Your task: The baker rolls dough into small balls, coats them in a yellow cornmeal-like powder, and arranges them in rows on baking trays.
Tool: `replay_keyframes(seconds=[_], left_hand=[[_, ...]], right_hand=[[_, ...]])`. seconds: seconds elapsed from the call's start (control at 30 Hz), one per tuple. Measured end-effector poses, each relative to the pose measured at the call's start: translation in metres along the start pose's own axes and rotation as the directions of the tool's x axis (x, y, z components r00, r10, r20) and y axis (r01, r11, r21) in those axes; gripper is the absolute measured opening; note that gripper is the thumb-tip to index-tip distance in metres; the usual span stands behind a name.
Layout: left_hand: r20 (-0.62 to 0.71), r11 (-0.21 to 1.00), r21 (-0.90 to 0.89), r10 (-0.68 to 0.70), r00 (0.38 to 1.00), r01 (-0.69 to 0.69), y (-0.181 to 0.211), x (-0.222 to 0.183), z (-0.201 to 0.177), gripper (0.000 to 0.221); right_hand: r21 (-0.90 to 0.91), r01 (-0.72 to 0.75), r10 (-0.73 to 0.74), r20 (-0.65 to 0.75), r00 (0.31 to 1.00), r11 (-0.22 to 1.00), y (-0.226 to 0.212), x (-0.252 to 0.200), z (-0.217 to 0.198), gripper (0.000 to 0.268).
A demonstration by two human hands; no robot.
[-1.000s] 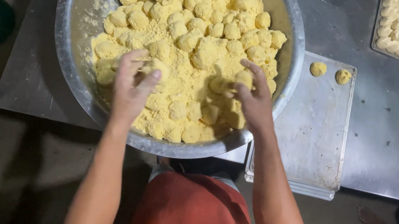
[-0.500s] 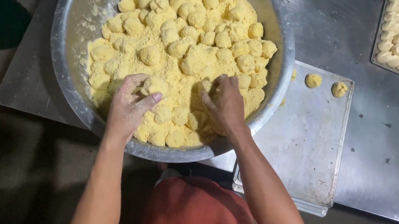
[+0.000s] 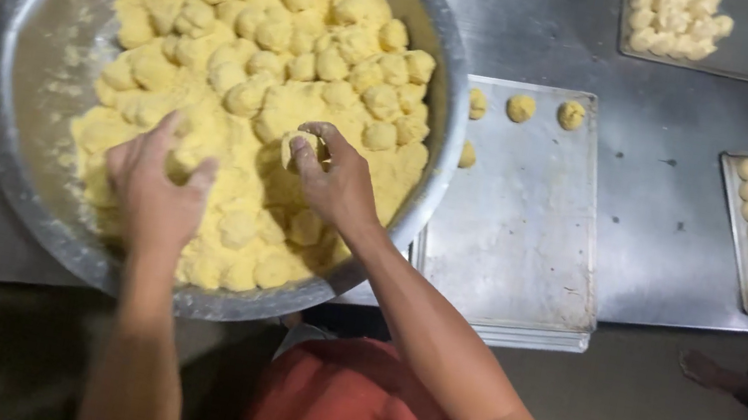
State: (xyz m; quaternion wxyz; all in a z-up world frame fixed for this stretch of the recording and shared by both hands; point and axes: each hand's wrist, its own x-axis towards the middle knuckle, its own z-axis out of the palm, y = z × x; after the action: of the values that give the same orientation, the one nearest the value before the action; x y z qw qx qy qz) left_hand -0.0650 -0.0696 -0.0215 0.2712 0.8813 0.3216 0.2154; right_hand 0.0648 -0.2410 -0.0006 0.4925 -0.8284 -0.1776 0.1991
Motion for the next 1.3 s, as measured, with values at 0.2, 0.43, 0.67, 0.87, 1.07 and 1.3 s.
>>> replay_keyframes(seconds=[0.2, 0.43, 0.67, 0.87, 1.07, 1.3], left_hand=[[0.048, 0.987, -0.157, 0.039, 0.998, -0.031, 0.056, -0.013, 0.010, 0.048], [0.183, 0.877, -0.474, 0.187, 0.965, -0.080, 0.216, -0.029, 0.089, 0.040], [0.191, 0.808, -0.526, 0.418, 0.888, -0.267, 0.289, -0.044, 0.291, 0.039], [0.318, 0.887, -0.372, 0.399, 0.860, -0.274, 0.284, -0.037, 0.392, 0.045], [0.384, 0.923, -0.134, 0.385, 0.839, -0.362, 0.268, -0.032, 0.362, 0.065], [0.362, 0.995, -0.021, 0.094, 0.928, -0.093, 0.223, -0.041, 0.332, 0.063]], right_hand=[[0.443, -0.212, 0.179, 0.115, 0.977, 0.871, 0.049, -0.006, -0.100, 0.038], [0.174, -0.271, 0.295, -0.129, 0.947, 0.947, 0.159, -0.007, -0.257, 0.043], [-0.363, -0.246, 0.070, -0.434, 0.898, 0.899, 0.289, 0.042, -0.306, 0.048], [-0.543, -0.266, 0.001, -0.439, 0.899, 0.796, 0.301, 0.061, -0.308, 0.046], [-0.255, -0.324, 0.194, -0.429, 0.882, 0.911, 0.293, 0.034, -0.318, 0.041], [0.449, -0.436, 0.495, -0.017, 0.869, 0.780, 0.280, -0.008, -0.305, 0.036]])
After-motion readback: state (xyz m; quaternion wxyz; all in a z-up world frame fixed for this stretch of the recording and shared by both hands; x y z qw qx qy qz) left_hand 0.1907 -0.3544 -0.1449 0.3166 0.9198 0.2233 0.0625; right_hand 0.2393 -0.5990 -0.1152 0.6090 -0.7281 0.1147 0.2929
